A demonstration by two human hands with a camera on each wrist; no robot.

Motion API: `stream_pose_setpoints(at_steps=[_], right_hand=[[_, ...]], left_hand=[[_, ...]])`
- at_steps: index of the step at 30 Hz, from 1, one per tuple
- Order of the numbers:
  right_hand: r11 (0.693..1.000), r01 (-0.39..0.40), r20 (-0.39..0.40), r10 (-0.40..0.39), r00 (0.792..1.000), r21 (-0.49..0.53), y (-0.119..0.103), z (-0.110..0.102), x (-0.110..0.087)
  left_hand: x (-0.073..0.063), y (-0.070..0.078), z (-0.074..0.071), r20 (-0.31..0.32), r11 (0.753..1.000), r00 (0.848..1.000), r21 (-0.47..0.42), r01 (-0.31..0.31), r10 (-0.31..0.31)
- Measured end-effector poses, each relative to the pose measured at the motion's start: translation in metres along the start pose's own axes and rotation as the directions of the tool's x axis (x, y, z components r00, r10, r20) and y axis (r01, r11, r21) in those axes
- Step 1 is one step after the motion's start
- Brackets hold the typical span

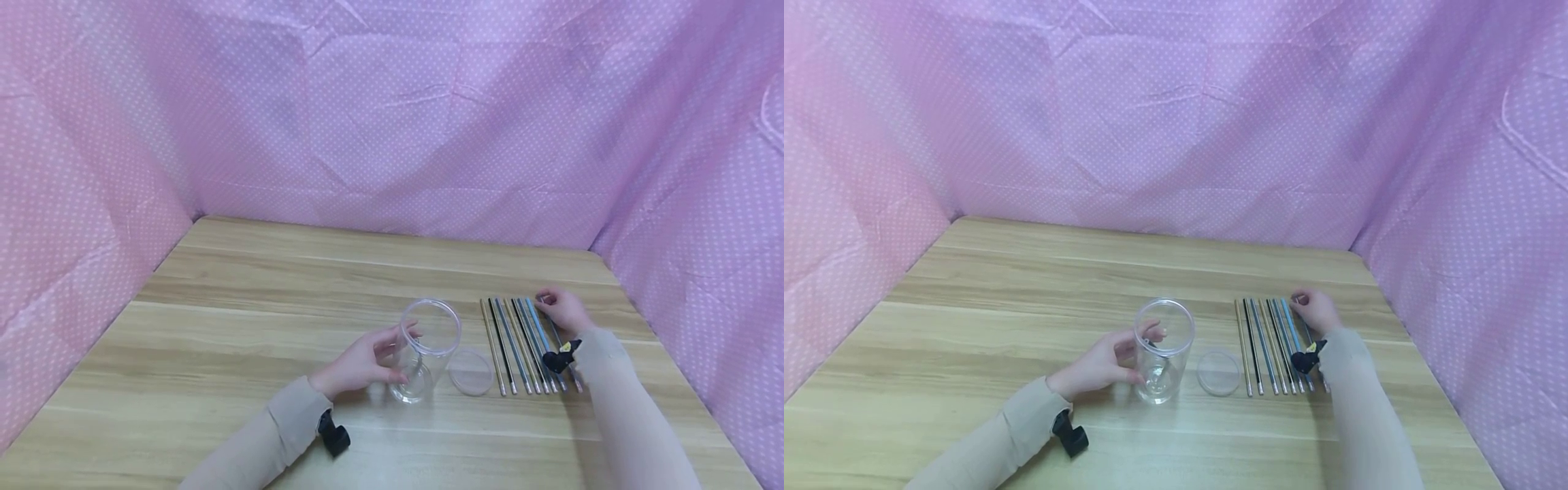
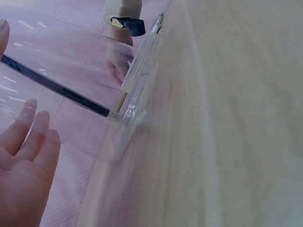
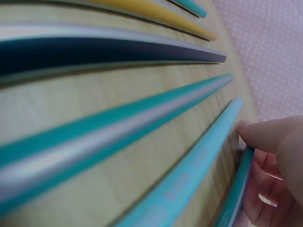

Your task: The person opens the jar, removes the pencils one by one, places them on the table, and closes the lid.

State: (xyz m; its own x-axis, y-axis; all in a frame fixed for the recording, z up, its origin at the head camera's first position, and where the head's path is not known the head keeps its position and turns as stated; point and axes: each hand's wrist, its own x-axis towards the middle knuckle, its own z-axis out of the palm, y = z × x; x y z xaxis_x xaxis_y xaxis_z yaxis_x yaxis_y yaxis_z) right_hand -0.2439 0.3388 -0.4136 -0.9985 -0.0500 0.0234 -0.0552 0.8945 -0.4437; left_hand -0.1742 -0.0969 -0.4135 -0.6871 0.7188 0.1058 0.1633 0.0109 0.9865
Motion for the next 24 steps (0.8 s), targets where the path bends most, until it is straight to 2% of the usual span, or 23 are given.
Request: stream_pose_setpoints(at_steps=[15, 24], right_hand=[[0.998, 0.048, 0.022, -0.049, 0.999, 0.035, 0.012, -0.006, -0.003], [0.996, 0.048, 0.04, -0.051, 0.998, 0.071, 0.026, -0.018, -0.004]], left_hand=[[-0.001, 0.009, 0.032, -0.061, 0.999, 0.998, 0.013, 0.035, -0.034], [0.0, 0.011, 0.052, -0.094, 0.999, 0.995, 0.021, 0.025, -0.023]])
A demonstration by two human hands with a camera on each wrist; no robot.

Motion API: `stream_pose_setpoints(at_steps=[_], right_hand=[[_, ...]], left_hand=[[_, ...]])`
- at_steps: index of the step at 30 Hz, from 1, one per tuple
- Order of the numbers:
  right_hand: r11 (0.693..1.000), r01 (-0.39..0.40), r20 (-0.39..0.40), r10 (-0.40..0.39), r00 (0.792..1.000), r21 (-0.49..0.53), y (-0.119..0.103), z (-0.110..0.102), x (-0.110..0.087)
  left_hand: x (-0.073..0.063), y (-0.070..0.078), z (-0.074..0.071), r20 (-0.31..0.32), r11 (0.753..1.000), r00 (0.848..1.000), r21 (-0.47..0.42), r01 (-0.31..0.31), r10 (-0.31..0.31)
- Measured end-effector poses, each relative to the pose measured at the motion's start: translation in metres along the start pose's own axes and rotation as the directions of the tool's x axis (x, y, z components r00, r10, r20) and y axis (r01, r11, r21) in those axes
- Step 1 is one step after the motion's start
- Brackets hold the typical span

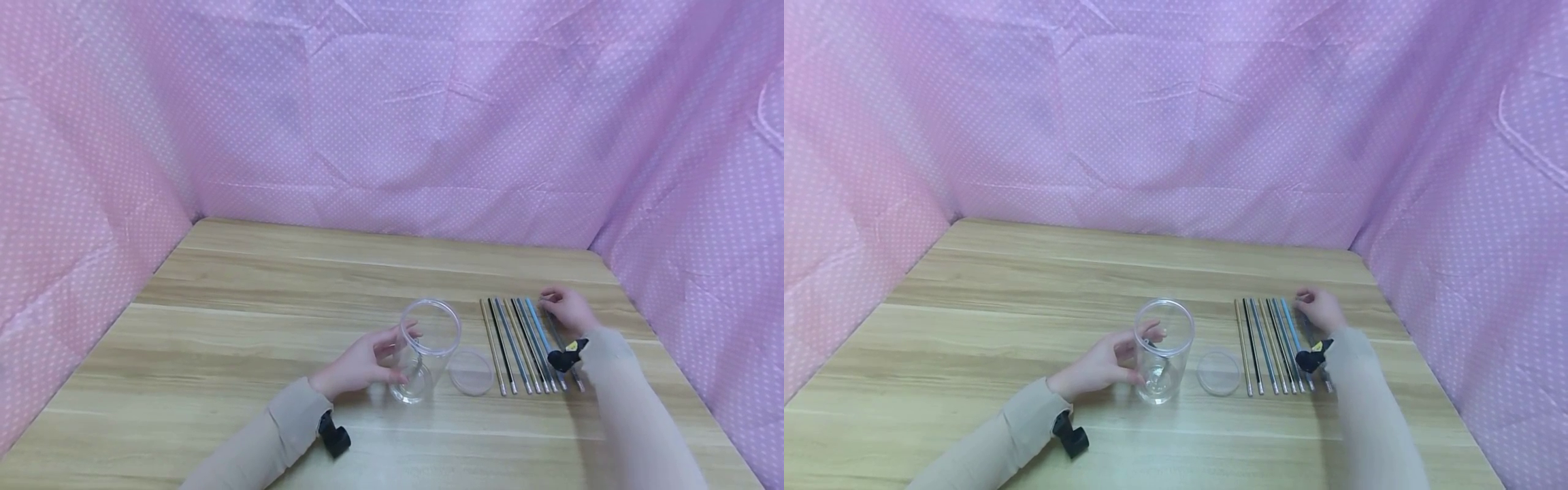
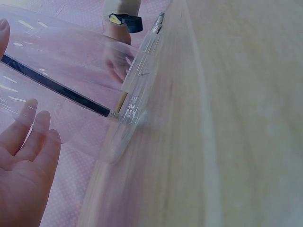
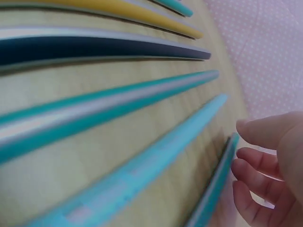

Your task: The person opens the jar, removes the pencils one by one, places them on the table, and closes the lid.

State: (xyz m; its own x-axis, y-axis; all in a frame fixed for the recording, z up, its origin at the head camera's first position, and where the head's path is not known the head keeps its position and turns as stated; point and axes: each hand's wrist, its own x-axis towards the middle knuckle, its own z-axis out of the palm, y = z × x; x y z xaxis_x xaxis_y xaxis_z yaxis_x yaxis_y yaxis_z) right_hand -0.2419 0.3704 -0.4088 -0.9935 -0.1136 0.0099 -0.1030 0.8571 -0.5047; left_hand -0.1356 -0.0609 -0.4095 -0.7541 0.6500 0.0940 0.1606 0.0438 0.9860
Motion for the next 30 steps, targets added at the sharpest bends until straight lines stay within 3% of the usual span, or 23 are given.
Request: stream_pose_setpoints(at_steps=[4, 7, 11, 17, 30], right_hand=[[0.999, -0.044, 0.021, 0.043, 0.999, 0.029, -0.003, -0.01, -0.001], [0.999, -0.032, 0.007, 0.032, 0.999, 0.024, -0.011, -0.018, -0.003], [1.0, 0.023, -0.035, -0.024, 0.999, -0.02, -0.027, -0.024, -0.006], [0.997, 0.068, -0.029, -0.069, 0.997, -0.024, -0.051, -0.025, -0.009], [0.977, 0.206, -0.014, -0.205, 0.979, 0.052, -0.108, -0.018, -0.015]], left_hand=[[-0.001, 0.001, -0.002, 0.002, 1.0, 1.0, 0.007, 0.002, -0.002], [0.0, 0.002, -0.003, 0.004, 1.0, 1.0, 0.004, 0.006, -0.006], [0.0, 0.002, -0.004, 0.005, 1.0, 1.0, -0.007, 0.016, -0.016], [-0.001, 0.002, -0.005, 0.008, 1.0, 1.0, -0.011, 0.028, -0.027], [0.0, 0.0, -0.008, 0.012, 1.0, 1.0, 0.007, -0.022, 0.022]])
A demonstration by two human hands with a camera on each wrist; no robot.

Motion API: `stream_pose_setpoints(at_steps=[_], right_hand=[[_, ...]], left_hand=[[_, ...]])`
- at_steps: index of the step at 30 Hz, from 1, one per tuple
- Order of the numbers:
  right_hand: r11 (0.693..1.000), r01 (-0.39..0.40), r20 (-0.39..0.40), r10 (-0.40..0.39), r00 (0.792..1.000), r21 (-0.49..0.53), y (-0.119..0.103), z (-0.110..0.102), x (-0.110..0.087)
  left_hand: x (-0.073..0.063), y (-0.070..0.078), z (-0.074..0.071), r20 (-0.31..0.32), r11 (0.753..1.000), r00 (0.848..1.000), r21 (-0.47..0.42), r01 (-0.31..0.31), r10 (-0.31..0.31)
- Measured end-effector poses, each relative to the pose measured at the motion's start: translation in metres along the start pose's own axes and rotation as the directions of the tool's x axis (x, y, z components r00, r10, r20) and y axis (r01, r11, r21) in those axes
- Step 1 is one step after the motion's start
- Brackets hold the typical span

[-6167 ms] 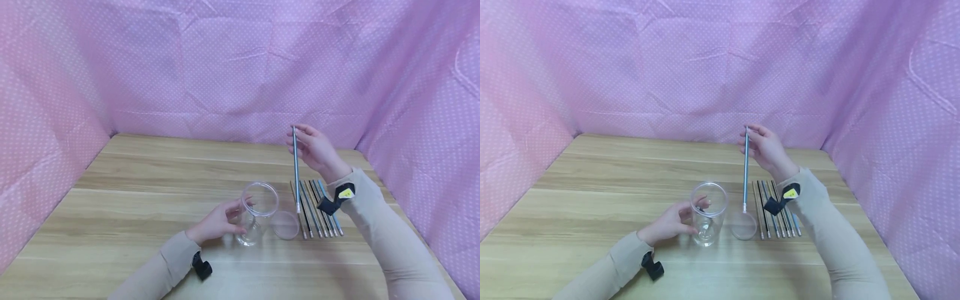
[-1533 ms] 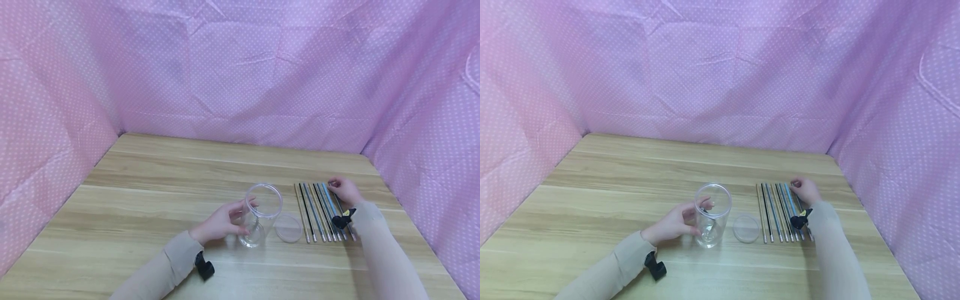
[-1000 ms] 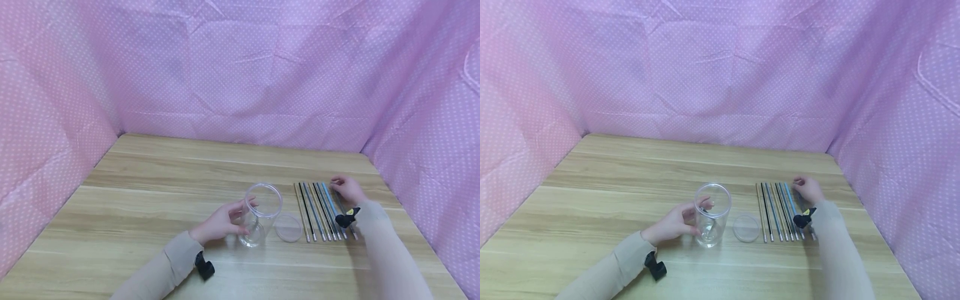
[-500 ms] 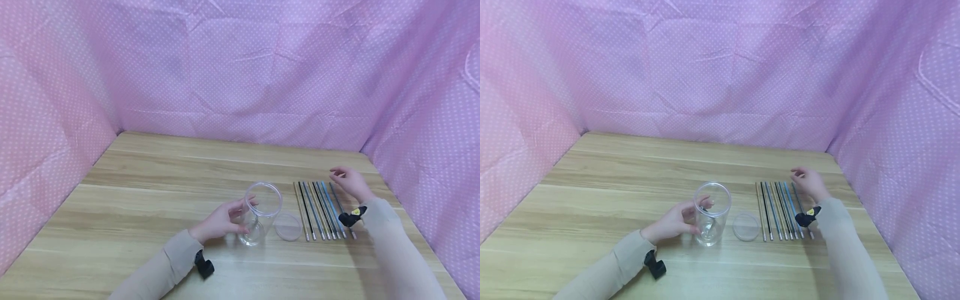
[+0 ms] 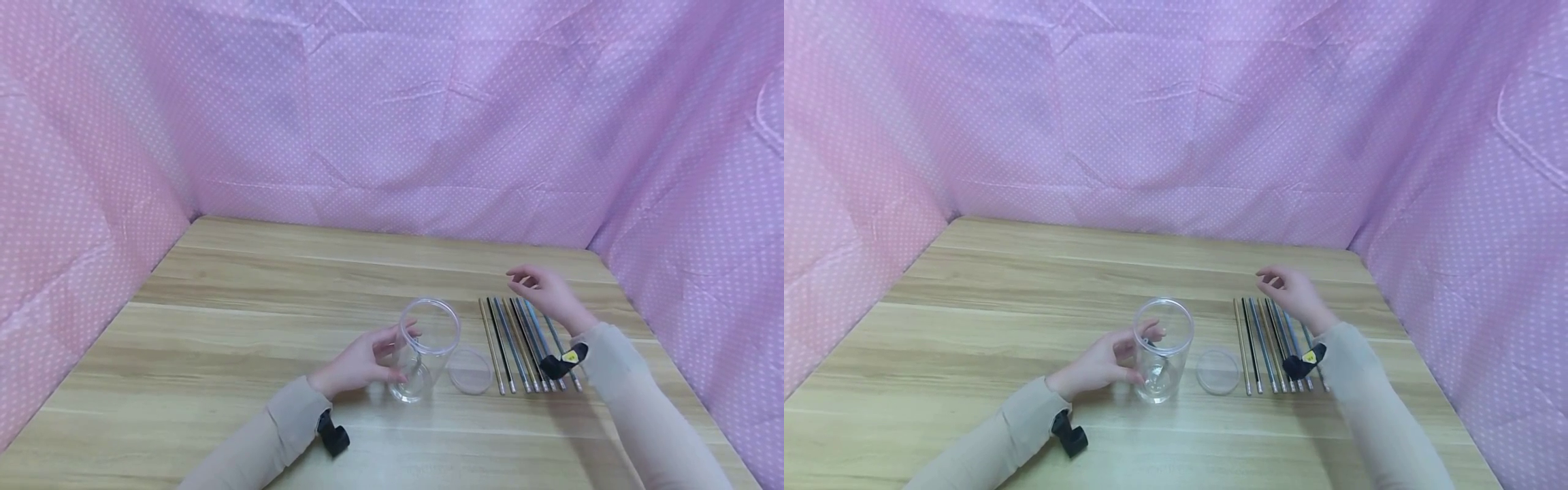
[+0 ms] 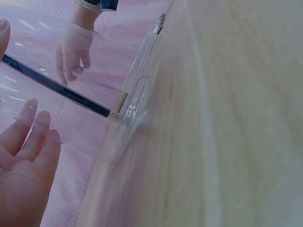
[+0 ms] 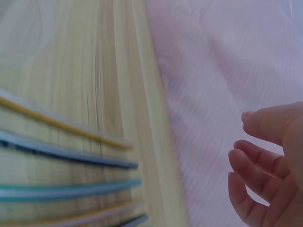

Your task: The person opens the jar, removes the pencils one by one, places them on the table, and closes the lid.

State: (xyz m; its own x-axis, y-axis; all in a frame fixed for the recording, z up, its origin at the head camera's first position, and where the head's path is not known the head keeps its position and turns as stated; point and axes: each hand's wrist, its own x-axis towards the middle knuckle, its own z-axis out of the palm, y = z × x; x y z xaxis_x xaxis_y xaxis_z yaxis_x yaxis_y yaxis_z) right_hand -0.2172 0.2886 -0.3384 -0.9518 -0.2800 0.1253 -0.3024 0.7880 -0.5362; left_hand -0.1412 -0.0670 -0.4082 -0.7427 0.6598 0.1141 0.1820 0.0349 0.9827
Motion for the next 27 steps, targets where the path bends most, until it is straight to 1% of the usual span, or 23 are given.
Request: stream_pose_setpoints(at_steps=[4, 6, 10, 14, 20, 25, 27], right_hand=[[0.998, 0.065, 0.013, -0.065, 0.998, 0.007, -0.014, 0.006, -0.001], [0.995, 0.101, 0.014, -0.101, 0.995, 0.01, -0.021, 0.008, -0.001], [0.983, 0.18, 0.009, -0.181, 0.984, 0.033, -0.034, 0.013, -0.002], [0.965, 0.257, 0.004, -0.257, 0.966, 0.053, -0.047, 0.015, -0.006], [0.931, 0.36, -0.014, -0.36, 0.933, 0.063, -0.066, 0.017, -0.01], [0.897, 0.437, -0.019, -0.437, 0.899, 0.067, -0.078, 0.017, -0.012], [0.88, 0.471, -0.031, -0.47, 0.882, 0.067, -0.083, 0.017, -0.013]], left_hand=[[0.0, -0.001, 0.0, 0.0, 1.0, 1.0, 0.004, -0.017, 0.017], [0.0, -0.002, 0.0, 0.003, 0.999, 0.999, 0.008, -0.037, 0.037], [0.0, -0.003, 0.0, 0.009, 0.998, 0.998, 0.008, -0.068, 0.068], [0.0, -0.003, 0.0, 0.011, 0.998, 0.998, -0.002, -0.061, 0.061], [0.0, -0.001, 0.0, 0.01, 0.998, 0.999, 0.012, -0.054, 0.054], [0.0, 0.0, 0.0, 0.005, 1.0, 1.0, 0.012, -0.028, 0.028], [0.001, 0.0, -0.001, 0.001, 1.0, 1.0, 0.012, -0.017, 0.017]])
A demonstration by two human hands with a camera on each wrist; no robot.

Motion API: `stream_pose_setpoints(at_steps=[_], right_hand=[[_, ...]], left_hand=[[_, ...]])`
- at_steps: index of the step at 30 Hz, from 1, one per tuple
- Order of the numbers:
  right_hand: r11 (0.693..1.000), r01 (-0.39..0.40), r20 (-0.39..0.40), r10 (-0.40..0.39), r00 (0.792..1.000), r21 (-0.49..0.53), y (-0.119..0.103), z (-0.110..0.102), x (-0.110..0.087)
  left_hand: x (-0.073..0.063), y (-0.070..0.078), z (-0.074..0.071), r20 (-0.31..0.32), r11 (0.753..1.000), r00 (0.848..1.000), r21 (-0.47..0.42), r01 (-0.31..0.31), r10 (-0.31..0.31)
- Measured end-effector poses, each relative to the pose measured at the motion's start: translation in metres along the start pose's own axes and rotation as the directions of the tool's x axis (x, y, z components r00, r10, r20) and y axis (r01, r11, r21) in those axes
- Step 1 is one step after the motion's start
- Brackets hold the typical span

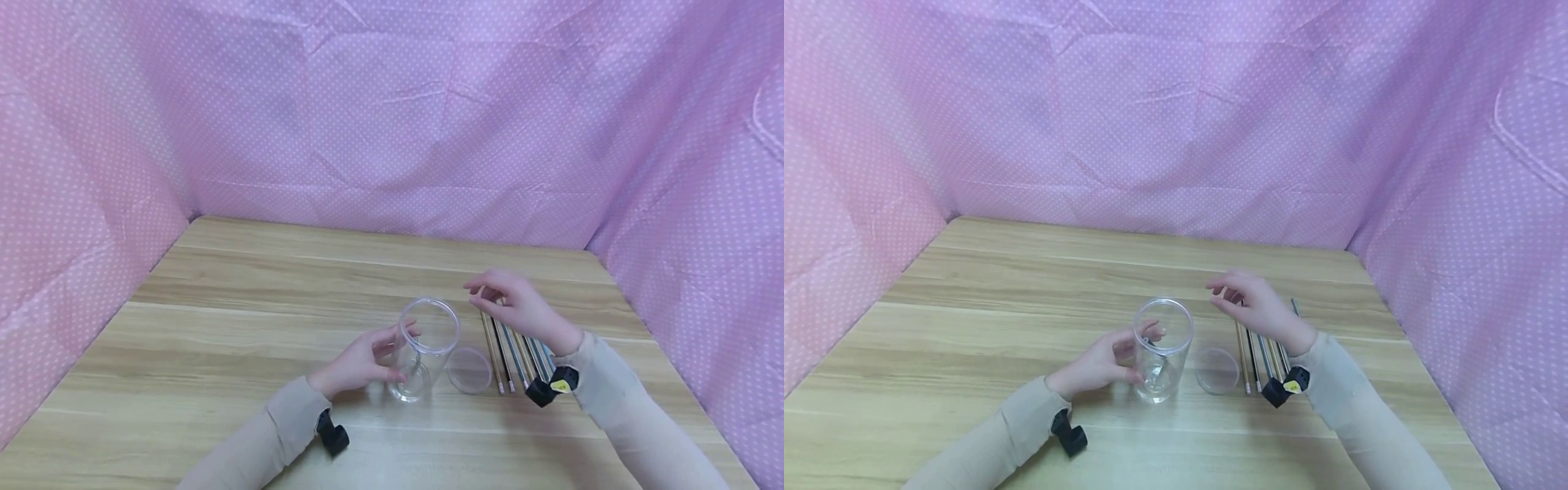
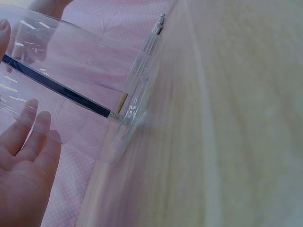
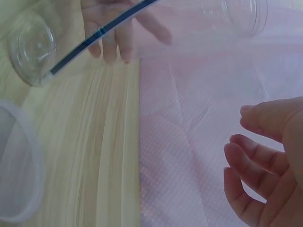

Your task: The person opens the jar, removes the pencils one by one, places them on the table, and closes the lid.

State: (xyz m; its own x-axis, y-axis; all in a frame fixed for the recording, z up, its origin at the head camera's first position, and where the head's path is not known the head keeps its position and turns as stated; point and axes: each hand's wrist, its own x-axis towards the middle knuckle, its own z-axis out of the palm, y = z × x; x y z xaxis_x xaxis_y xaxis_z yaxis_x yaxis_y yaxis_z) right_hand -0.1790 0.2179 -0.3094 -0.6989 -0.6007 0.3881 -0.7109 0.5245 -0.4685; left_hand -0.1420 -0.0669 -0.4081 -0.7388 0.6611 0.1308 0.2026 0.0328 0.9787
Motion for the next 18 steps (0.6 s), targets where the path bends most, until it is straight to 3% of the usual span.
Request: stream_pose_setpoints(at_steps=[6, 13, 18], right_hand=[[0.993, 0.12, -0.045, -0.12, 0.992, 0.008, -0.014, -0.002, 0.004], [0.956, 0.292, -0.122, -0.289, 0.95, 0.01, -0.037, -0.004, 0.01], [0.947, 0.322, -0.107, -0.321, 0.941, -0.005, -0.05, -0.002, 0.01]], left_hand=[[0.001, 0.0, 0.001, -0.007, 1.0, 1.0, 0.0, 0.03, -0.03], [0.001, -0.001, 0.001, -0.004, 1.0, 1.0, 0.007, 0.029, -0.029], [0.001, -0.001, 0.0, -0.001, 1.0, 1.0, 0.013, 0.014, -0.014]])
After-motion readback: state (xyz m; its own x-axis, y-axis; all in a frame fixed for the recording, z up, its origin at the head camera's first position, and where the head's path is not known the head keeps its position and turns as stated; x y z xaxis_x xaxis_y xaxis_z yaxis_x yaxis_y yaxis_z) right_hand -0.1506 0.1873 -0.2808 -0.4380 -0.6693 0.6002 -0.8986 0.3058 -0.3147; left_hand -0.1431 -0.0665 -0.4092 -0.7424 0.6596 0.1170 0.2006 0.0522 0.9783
